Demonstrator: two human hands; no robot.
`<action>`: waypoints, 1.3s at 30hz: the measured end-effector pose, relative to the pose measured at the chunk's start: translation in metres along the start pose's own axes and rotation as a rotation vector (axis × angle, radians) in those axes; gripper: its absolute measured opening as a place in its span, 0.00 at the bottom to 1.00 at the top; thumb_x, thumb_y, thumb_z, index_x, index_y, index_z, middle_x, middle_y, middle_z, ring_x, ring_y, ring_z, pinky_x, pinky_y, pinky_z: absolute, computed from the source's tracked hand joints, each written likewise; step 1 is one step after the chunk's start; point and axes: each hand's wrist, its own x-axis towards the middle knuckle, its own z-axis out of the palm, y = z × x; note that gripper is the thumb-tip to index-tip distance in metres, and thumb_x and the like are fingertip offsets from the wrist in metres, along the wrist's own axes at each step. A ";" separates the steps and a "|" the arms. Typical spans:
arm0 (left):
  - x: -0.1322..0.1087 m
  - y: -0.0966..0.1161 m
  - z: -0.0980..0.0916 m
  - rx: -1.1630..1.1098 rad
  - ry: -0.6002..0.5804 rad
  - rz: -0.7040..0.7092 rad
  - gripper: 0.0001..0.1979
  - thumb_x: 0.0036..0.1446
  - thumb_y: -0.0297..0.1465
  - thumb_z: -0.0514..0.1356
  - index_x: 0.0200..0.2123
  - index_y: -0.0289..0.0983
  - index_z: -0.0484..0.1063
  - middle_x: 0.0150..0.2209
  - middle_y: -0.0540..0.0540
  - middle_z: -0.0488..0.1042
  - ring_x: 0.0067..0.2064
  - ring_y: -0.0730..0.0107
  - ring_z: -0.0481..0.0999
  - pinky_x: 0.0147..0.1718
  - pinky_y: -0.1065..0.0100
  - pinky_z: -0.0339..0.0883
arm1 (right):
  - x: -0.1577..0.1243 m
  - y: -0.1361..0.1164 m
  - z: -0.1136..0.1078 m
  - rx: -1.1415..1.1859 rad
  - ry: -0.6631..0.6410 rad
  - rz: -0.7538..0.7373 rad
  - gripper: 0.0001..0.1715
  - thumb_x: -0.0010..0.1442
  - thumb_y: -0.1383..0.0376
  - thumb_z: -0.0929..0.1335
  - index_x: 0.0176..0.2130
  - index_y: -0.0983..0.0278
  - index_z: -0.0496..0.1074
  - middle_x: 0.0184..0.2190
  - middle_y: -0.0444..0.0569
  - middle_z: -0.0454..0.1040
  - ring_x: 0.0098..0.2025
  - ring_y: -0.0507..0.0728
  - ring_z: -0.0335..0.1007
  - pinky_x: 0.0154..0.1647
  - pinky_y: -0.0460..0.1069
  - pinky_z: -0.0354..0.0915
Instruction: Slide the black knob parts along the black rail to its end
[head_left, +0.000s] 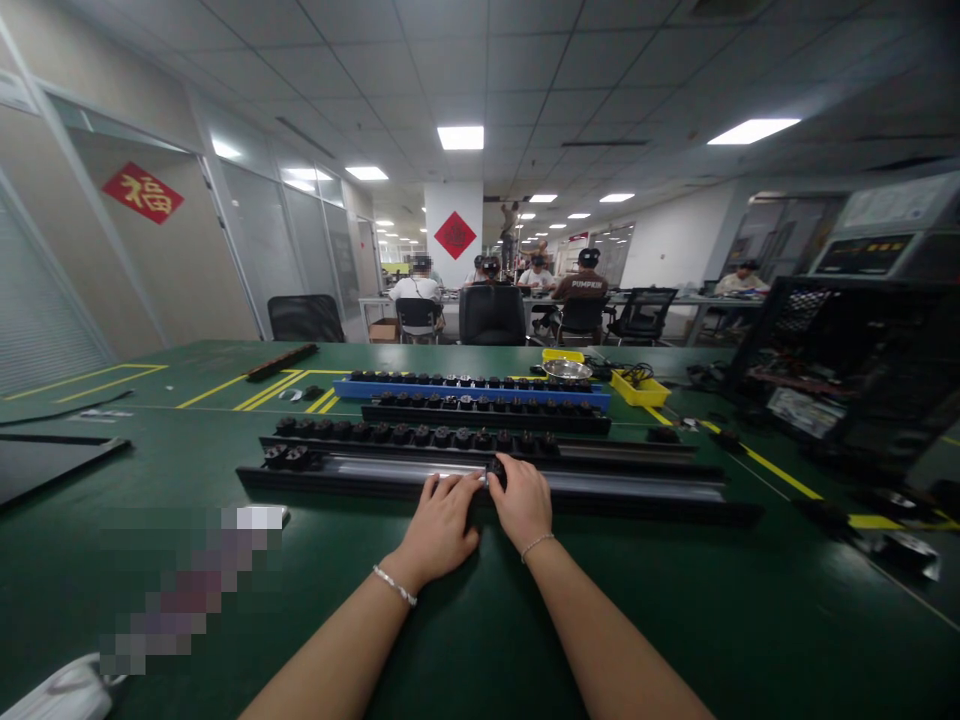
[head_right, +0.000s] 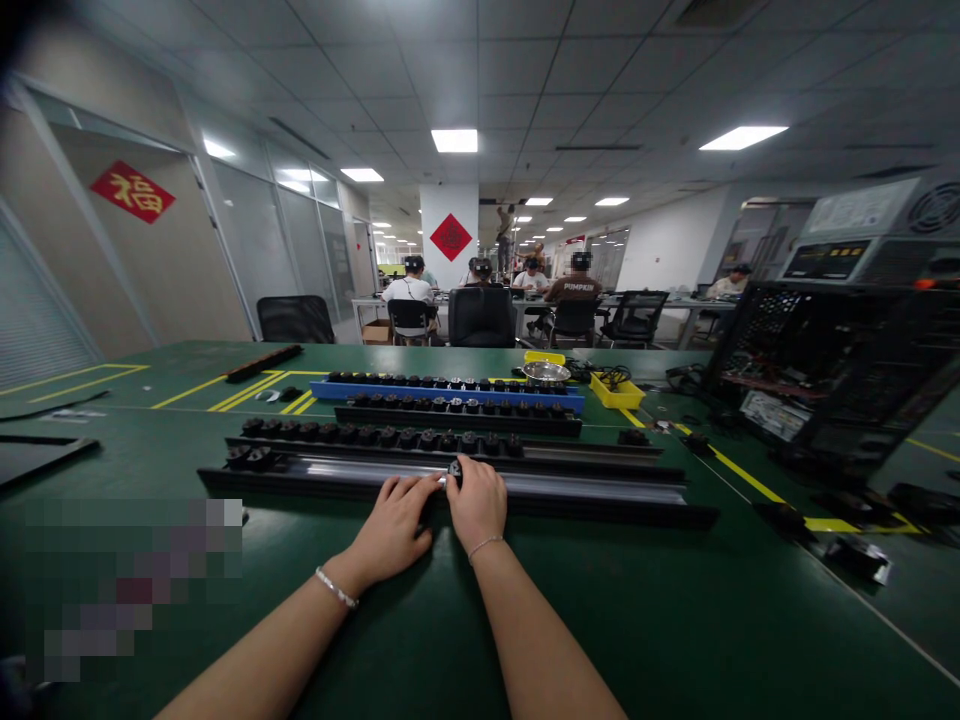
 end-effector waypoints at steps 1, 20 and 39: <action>0.000 0.000 0.000 0.002 -0.005 0.004 0.32 0.46 0.26 0.56 0.57 0.41 0.57 0.60 0.46 0.62 0.59 0.58 0.58 0.61 0.50 0.40 | 0.000 0.000 0.000 0.000 0.004 0.001 0.23 0.60 0.59 0.59 0.52 0.65 0.68 0.49 0.52 0.72 0.51 0.59 0.63 0.52 0.53 0.56; -0.002 -0.001 -0.002 0.038 -0.019 0.023 0.32 0.48 0.23 0.54 0.58 0.41 0.56 0.60 0.47 0.62 0.61 0.60 0.56 0.62 0.50 0.39 | -0.002 0.013 0.005 -0.112 0.208 0.048 0.18 0.56 0.59 0.63 0.42 0.67 0.72 0.43 0.55 0.74 0.48 0.60 0.64 0.53 0.54 0.51; -0.001 -0.002 -0.001 0.042 0.003 0.026 0.29 0.50 0.25 0.56 0.56 0.41 0.58 0.58 0.45 0.64 0.60 0.61 0.58 0.61 0.51 0.41 | -0.002 0.019 0.002 -0.132 0.230 0.141 0.16 0.53 0.59 0.63 0.38 0.66 0.71 0.41 0.55 0.74 0.46 0.62 0.64 0.56 0.59 0.46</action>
